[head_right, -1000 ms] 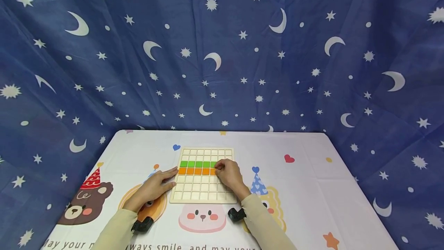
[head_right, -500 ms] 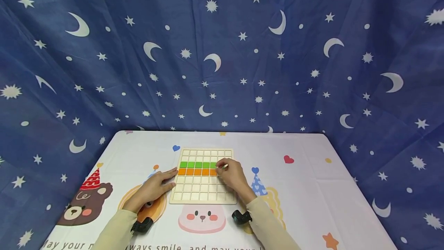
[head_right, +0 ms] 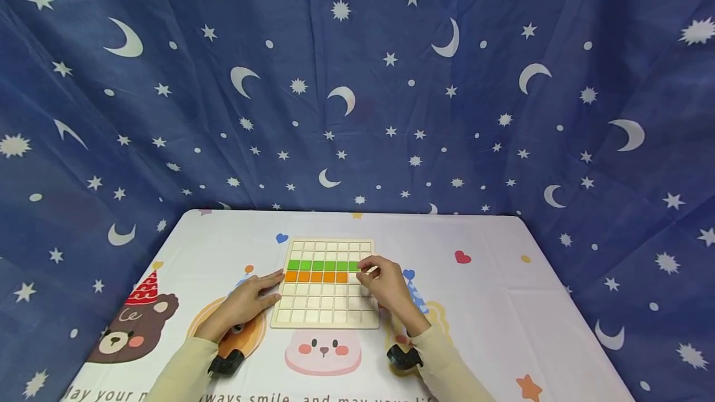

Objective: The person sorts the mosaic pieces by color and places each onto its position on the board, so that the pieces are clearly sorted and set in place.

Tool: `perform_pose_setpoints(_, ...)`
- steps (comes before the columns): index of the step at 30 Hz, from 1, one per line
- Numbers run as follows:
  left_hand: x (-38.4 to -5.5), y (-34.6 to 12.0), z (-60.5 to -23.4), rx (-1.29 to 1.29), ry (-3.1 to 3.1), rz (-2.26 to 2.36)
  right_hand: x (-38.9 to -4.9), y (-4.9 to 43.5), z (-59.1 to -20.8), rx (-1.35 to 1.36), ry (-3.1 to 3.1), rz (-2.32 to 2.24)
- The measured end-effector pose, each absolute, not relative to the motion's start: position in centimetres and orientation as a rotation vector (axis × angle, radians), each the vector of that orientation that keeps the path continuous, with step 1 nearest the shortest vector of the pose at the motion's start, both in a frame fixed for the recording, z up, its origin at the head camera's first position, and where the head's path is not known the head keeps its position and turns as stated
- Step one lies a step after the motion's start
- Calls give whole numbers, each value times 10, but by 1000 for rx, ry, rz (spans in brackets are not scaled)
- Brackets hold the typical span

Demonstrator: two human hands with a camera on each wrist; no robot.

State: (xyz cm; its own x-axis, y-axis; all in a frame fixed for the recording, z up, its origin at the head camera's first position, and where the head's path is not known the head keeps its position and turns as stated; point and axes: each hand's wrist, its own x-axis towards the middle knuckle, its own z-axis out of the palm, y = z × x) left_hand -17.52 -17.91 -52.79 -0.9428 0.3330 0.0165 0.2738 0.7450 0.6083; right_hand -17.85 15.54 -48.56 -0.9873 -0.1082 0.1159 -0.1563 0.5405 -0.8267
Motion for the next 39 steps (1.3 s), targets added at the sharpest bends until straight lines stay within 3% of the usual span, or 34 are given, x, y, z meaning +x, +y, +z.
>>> perform_pose_setpoints(21, -175, -181, -527, 491, 2826, 992, -176, 201, -502, 45, -2809, 1309)
perform_pose_setpoints(39, -177, -180, -528, 489, 2832, 984, -180, 204, -520, -11, -2971, 1173)
